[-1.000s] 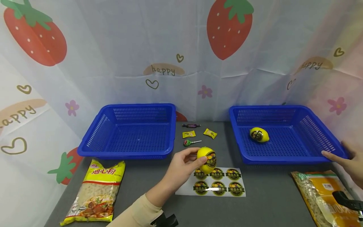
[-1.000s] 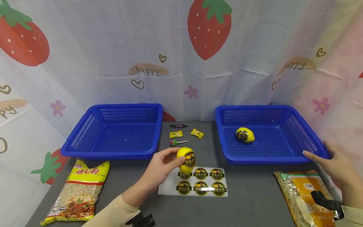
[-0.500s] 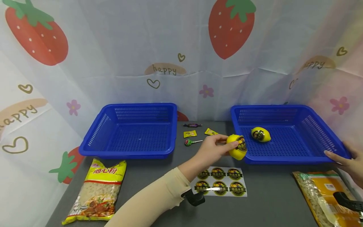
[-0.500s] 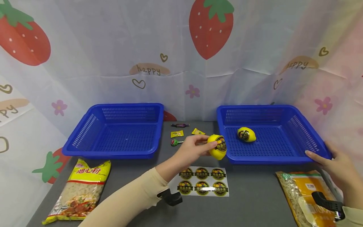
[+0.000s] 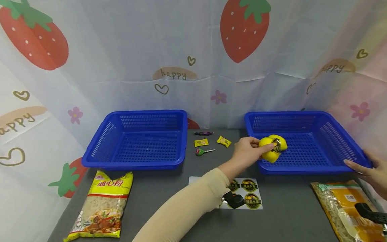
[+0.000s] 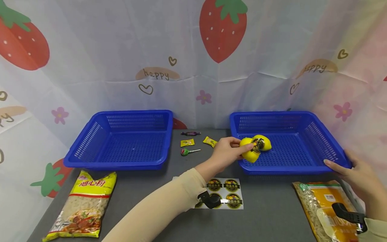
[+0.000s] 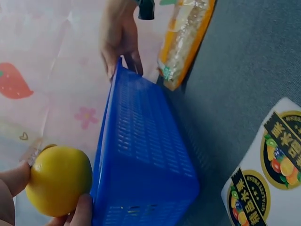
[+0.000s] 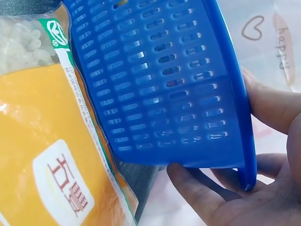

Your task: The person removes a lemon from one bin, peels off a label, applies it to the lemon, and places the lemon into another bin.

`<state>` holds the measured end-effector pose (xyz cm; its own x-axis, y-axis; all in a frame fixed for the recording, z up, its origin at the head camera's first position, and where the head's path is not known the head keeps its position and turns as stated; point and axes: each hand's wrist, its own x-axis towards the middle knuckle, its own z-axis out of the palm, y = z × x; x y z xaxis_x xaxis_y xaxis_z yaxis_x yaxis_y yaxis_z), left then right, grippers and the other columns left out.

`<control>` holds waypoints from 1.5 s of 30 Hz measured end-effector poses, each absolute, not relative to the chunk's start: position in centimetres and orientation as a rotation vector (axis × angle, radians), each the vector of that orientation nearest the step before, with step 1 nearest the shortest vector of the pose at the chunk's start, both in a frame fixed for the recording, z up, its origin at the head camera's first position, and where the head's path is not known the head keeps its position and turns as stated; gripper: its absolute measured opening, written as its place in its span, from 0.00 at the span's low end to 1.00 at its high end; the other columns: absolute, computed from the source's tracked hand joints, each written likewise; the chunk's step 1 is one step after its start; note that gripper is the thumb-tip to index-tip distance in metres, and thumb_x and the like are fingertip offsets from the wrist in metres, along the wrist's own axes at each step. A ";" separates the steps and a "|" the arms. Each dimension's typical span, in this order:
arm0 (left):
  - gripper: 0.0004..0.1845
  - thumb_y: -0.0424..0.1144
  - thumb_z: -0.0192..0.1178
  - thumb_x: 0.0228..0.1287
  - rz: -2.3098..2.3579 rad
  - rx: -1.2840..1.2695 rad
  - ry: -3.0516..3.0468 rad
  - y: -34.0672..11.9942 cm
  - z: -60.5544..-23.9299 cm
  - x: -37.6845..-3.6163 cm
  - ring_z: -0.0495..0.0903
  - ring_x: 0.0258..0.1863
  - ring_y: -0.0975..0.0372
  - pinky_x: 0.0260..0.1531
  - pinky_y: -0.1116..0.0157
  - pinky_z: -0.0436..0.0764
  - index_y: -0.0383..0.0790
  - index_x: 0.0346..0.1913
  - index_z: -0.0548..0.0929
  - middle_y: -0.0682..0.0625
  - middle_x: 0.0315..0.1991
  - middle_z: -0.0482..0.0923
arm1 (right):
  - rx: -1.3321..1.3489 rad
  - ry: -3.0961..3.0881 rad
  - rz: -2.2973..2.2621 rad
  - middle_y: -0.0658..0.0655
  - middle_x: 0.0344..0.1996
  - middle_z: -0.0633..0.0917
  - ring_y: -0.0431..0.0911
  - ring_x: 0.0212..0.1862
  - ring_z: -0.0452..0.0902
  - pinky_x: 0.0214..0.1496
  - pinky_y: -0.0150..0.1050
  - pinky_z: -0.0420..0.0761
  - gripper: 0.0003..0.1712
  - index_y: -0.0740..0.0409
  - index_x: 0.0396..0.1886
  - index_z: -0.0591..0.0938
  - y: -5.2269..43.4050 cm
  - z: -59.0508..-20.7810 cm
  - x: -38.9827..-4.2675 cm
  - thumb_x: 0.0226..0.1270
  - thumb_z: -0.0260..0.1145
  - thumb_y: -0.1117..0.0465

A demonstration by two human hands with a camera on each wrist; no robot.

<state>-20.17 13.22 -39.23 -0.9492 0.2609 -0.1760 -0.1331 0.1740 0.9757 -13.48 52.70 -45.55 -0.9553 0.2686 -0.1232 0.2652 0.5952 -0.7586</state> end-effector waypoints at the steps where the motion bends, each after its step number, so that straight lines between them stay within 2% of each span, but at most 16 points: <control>1: 0.22 0.53 0.75 0.56 1.826 0.121 2.176 13.3 -39.2 -20.2 0.84 0.29 0.65 0.31 0.66 0.87 0.41 0.47 0.86 0.53 0.37 0.86 | -0.461 -2.802 1.355 0.85 0.74 0.37 0.78 0.64 0.55 0.63 0.65 0.67 0.55 0.62 0.77 0.23 52.4 -45.2 -13.5 0.79 0.53 0.45; 3: 0.24 0.54 0.75 0.56 1.784 0.122 2.235 13.4 -39.1 -20.2 0.84 0.30 0.66 0.31 0.67 0.86 0.42 0.49 0.85 0.53 0.38 0.87 | -0.430 -2.802 1.384 0.86 0.73 0.38 0.81 0.61 0.56 0.60 0.70 0.58 0.54 0.66 0.76 0.24 52.0 -44.6 -13.5 0.80 0.53 0.48; 6: 0.27 0.56 0.75 0.56 1.716 0.132 2.313 13.4 -38.9 -20.1 0.83 0.32 0.67 0.33 0.68 0.85 0.43 0.53 0.84 0.53 0.39 0.87 | -0.431 -2.849 1.312 0.87 0.72 0.43 0.76 0.55 0.62 0.58 0.66 0.61 0.54 0.69 0.76 0.26 51.4 -44.0 -13.6 0.80 0.53 0.48; 8: 0.28 0.55 0.74 0.57 1.683 0.144 2.339 13.3 -38.8 -20.1 0.83 0.32 0.66 0.34 0.68 0.84 0.43 0.56 0.83 0.54 0.38 0.87 | -0.427 -2.850 1.316 0.88 0.71 0.44 0.76 0.54 0.63 0.58 0.68 0.61 0.54 0.70 0.76 0.27 51.2 -43.8 -13.7 0.80 0.54 0.48; 13: 0.27 0.52 0.73 0.60 1.673 0.178 2.323 13.1 -38.8 -19.9 0.85 0.26 0.64 0.36 0.68 0.83 0.42 0.58 0.82 0.54 0.36 0.88 | -0.419 -2.842 1.352 0.88 0.72 0.41 0.82 0.59 0.55 0.58 0.74 0.59 0.54 0.70 0.76 0.26 51.1 -43.6 -13.7 0.80 0.53 0.48; 17: 0.24 0.50 0.72 0.61 1.658 0.203 2.318 12.6 -39.0 -19.8 0.85 0.27 0.62 0.37 0.67 0.82 0.43 0.57 0.82 0.55 0.34 0.87 | -0.410 -2.834 1.376 0.88 0.72 0.39 0.84 0.60 0.54 0.58 0.76 0.58 0.53 0.68 0.76 0.26 51.4 -43.8 -13.9 0.80 0.52 0.48; 18: 0.23 0.49 0.72 0.62 1.654 0.210 2.312 12.5 -39.1 -19.7 0.85 0.27 0.62 0.37 0.67 0.82 0.44 0.57 0.82 0.55 0.33 0.87 | -0.419 -2.852 1.333 0.87 0.72 0.41 0.79 0.60 0.61 0.59 0.75 0.63 0.54 0.67 0.77 0.26 51.6 -44.0 -13.9 0.80 0.53 0.47; 23: 0.23 0.49 0.72 0.62 1.621 0.280 2.308 11.9 -39.3 -19.3 0.83 0.28 0.66 0.32 0.68 0.80 0.44 0.57 0.83 0.57 0.32 0.86 | -0.407 -2.844 1.321 0.88 0.71 0.43 0.77 0.58 0.63 0.57 0.75 0.65 0.54 0.67 0.77 0.27 52.8 -44.7 -14.1 0.80 0.54 0.47; 24: 0.23 0.49 0.72 0.62 1.609 0.298 2.315 11.8 -39.2 -19.1 0.81 0.28 0.67 0.31 0.69 0.80 0.44 0.57 0.83 0.58 0.32 0.85 | -0.424 -2.855 1.270 0.87 0.71 0.45 0.68 0.55 0.71 0.57 0.70 0.72 0.54 0.66 0.78 0.28 53.3 -45.2 -14.3 0.79 0.54 0.46; 25: 0.24 0.50 0.72 0.62 1.598 0.320 2.325 11.6 -39.2 -18.9 0.81 0.28 0.68 0.31 0.69 0.79 0.44 0.57 0.83 0.59 0.32 0.85 | -0.426 -2.840 1.277 0.87 0.71 0.46 0.66 0.55 0.72 0.57 0.67 0.75 0.54 0.66 0.78 0.28 53.8 -45.6 -14.4 0.79 0.55 0.46; 27: 0.23 0.51 0.72 0.62 1.578 0.360 2.333 11.3 -38.9 -18.4 0.79 0.29 0.69 0.31 0.70 0.78 0.45 0.56 0.84 0.60 0.31 0.85 | -0.434 -2.844 1.249 0.87 0.70 0.48 0.64 0.52 0.75 0.53 0.63 0.81 0.56 0.66 0.78 0.29 54.9 -46.6 -14.9 0.78 0.56 0.45; 30: 0.21 0.50 0.72 0.62 1.590 0.397 2.292 10.8 -38.5 -17.7 0.80 0.29 0.69 0.31 0.70 0.79 0.47 0.55 0.84 0.61 0.31 0.84 | -0.458 -2.852 1.192 0.87 0.71 0.50 0.65 0.53 0.75 0.53 0.64 0.81 0.58 0.65 0.79 0.29 56.9 -48.6 -15.8 0.76 0.57 0.42; 32: 0.20 0.50 0.72 0.62 1.594 0.418 2.267 10.2 -38.3 -17.1 0.80 0.30 0.69 0.31 0.70 0.79 0.49 0.55 0.84 0.62 0.31 0.83 | -0.472 -2.849 1.184 0.87 0.72 0.45 0.83 0.60 0.58 0.57 0.76 0.67 0.60 0.64 0.78 0.27 58.2 -49.6 -16.1 0.75 0.59 0.41; 37: 0.22 0.51 0.70 0.64 1.570 0.523 2.262 7.8 -38.3 -16.4 0.81 0.35 0.72 0.36 0.71 0.81 0.49 0.58 0.82 0.62 0.36 0.84 | -0.603 -2.774 0.936 0.80 0.76 0.38 0.82 0.72 0.40 0.64 0.80 0.52 0.63 0.55 0.80 0.29 60.7 -51.9 -17.1 0.70 0.61 0.36; 41: 0.23 0.51 0.67 0.67 1.521 0.626 2.300 5.4 -38.7 -16.4 0.81 0.40 0.72 0.43 0.72 0.81 0.48 0.61 0.81 0.59 0.43 0.84 | -0.645 -2.640 0.839 0.75 0.78 0.42 0.77 0.76 0.41 0.66 0.78 0.52 0.59 0.52 0.83 0.36 60.8 -51.3 -18.0 0.70 0.62 0.37; 45: 0.24 0.53 0.65 0.68 1.476 0.706 2.379 2.7 -38.9 -16.4 0.82 0.46 0.66 0.48 0.69 0.81 0.48 0.62 0.80 0.54 0.49 0.83 | -0.585 -2.579 0.909 0.69 0.80 0.43 0.75 0.77 0.40 0.66 0.78 0.53 0.53 0.46 0.84 0.39 55.1 -46.3 -16.5 0.73 0.59 0.40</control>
